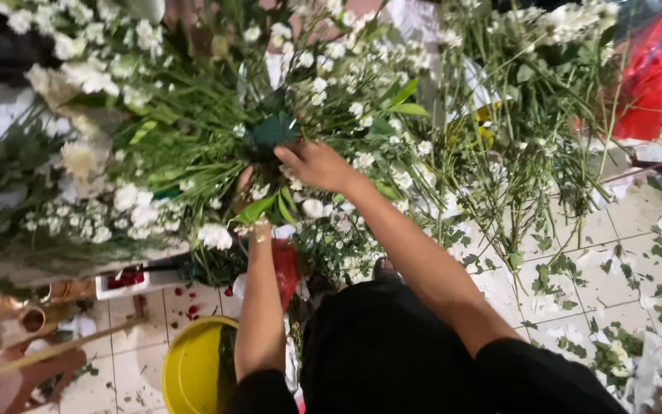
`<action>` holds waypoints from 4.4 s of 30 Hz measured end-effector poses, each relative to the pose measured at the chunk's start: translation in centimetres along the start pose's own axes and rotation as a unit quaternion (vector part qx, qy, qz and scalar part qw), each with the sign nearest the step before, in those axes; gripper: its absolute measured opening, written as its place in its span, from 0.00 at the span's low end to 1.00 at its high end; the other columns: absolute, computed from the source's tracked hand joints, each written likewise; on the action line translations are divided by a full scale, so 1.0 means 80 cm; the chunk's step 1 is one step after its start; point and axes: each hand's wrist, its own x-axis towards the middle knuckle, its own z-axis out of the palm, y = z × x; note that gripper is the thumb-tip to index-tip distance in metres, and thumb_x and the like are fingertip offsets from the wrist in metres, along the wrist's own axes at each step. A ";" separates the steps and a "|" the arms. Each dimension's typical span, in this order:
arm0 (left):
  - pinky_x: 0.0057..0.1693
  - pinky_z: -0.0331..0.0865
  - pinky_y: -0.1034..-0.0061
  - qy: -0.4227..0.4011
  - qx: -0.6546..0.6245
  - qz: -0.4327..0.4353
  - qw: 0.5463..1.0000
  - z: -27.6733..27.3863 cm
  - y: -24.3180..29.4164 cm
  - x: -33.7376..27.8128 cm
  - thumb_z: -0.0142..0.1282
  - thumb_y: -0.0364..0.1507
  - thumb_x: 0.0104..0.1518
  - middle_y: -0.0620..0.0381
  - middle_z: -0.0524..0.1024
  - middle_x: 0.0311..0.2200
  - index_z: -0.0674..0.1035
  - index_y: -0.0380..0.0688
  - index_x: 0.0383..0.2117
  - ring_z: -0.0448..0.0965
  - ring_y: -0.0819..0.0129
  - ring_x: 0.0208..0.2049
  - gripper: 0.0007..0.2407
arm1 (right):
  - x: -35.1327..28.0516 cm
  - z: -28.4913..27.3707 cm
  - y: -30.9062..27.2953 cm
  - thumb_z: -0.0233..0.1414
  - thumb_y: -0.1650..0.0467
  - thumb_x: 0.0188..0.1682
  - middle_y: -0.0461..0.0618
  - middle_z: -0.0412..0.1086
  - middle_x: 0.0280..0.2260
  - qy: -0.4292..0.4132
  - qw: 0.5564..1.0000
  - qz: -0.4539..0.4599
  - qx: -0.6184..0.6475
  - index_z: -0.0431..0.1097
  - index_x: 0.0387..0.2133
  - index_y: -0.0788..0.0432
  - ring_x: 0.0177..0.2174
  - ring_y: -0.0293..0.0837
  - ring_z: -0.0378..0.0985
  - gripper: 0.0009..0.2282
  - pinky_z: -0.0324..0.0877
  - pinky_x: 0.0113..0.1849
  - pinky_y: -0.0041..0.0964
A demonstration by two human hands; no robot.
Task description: The person arranges a flower bouquet by cutting the stems with shears and inserting them into floral foam, while handling many white flowers.
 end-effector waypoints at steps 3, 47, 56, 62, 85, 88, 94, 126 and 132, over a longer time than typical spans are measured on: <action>0.56 0.69 0.24 -0.035 0.057 0.202 0.977 -0.014 -0.019 -0.008 0.69 0.29 0.38 0.36 0.64 0.63 0.62 0.45 0.68 0.69 0.29 0.60 0.42 | -0.059 -0.030 -0.007 0.36 0.55 0.58 0.70 0.76 0.39 0.033 0.999 -0.006 0.027 0.73 0.51 0.63 0.44 0.71 0.77 0.26 0.70 0.50 0.64; 0.55 0.77 0.65 0.156 0.073 0.246 0.954 0.189 0.104 -0.179 0.59 0.25 0.56 0.45 0.82 0.40 0.84 0.42 0.43 0.81 0.58 0.43 0.10 | 0.001 -0.022 0.004 0.58 0.73 0.51 0.55 0.79 0.37 0.240 0.959 -0.109 0.105 0.80 0.41 0.57 0.42 0.53 0.82 0.07 0.76 0.43 0.45; 0.55 0.74 0.72 0.193 0.342 0.315 0.864 0.243 0.124 -0.179 0.62 0.22 0.51 0.55 0.85 0.38 0.87 0.54 0.41 0.83 0.62 0.44 0.13 | 0.072 0.024 0.025 0.58 0.62 0.50 0.60 0.78 0.37 0.144 0.989 -0.015 -0.033 0.78 0.45 0.55 0.44 0.66 0.79 0.14 0.70 0.47 0.62; 0.54 0.71 0.68 0.040 0.043 0.195 0.979 0.200 0.085 -0.148 0.48 0.49 0.49 0.49 0.78 0.44 0.78 0.39 0.53 0.73 0.63 0.48 0.30 | 0.072 0.014 0.020 0.54 0.64 0.52 0.63 0.78 0.41 0.075 0.994 0.011 -0.077 0.76 0.49 0.58 0.45 0.68 0.78 0.15 0.71 0.50 0.62; 0.56 0.72 0.61 0.060 0.134 0.319 0.936 0.111 0.022 -0.061 0.73 0.12 0.32 0.35 0.79 0.44 0.82 0.31 0.47 0.79 0.50 0.47 0.28 | 0.109 0.016 0.059 0.55 0.59 0.49 0.63 0.78 0.37 0.042 0.990 0.056 -0.124 0.78 0.44 0.52 0.43 0.68 0.79 0.15 0.73 0.46 0.61; 0.59 0.68 0.54 -0.027 0.102 0.317 0.942 0.061 -0.007 -0.026 0.75 0.21 0.28 0.31 0.74 0.49 0.75 0.26 0.53 0.75 0.44 0.52 0.36 | 0.117 0.019 0.072 0.55 0.58 0.48 0.62 0.78 0.37 0.040 0.990 0.060 -0.124 0.79 0.44 0.51 0.43 0.67 0.79 0.15 0.73 0.46 0.59; 0.59 0.63 0.46 -0.238 0.088 0.193 0.948 -0.013 0.003 0.001 0.77 0.55 0.25 0.36 0.61 0.56 0.58 0.26 0.66 0.62 0.47 0.57 0.61 | 0.113 0.016 0.064 0.55 0.58 0.48 0.60 0.78 0.36 0.041 0.989 0.075 -0.123 0.79 0.42 0.49 0.43 0.66 0.79 0.15 0.74 0.46 0.59; 0.65 0.62 0.61 -0.391 0.163 0.221 0.878 -0.066 -0.021 0.027 0.71 0.52 0.38 0.36 0.65 0.61 0.56 0.25 0.66 0.68 0.47 0.59 0.53 | 0.111 0.015 0.058 0.54 0.62 0.49 0.61 0.78 0.34 0.061 0.995 0.047 -0.068 0.80 0.41 0.51 0.39 0.68 0.80 0.12 0.73 0.43 0.60; 0.67 0.61 0.60 -0.373 0.165 0.245 0.879 -0.066 -0.027 0.029 0.69 0.52 0.39 0.34 0.68 0.60 0.58 0.23 0.65 0.71 0.45 0.58 0.52 | 0.102 0.013 0.048 0.55 0.62 0.49 0.60 0.78 0.32 0.064 0.995 0.041 -0.067 0.80 0.40 0.53 0.38 0.67 0.80 0.12 0.74 0.42 0.59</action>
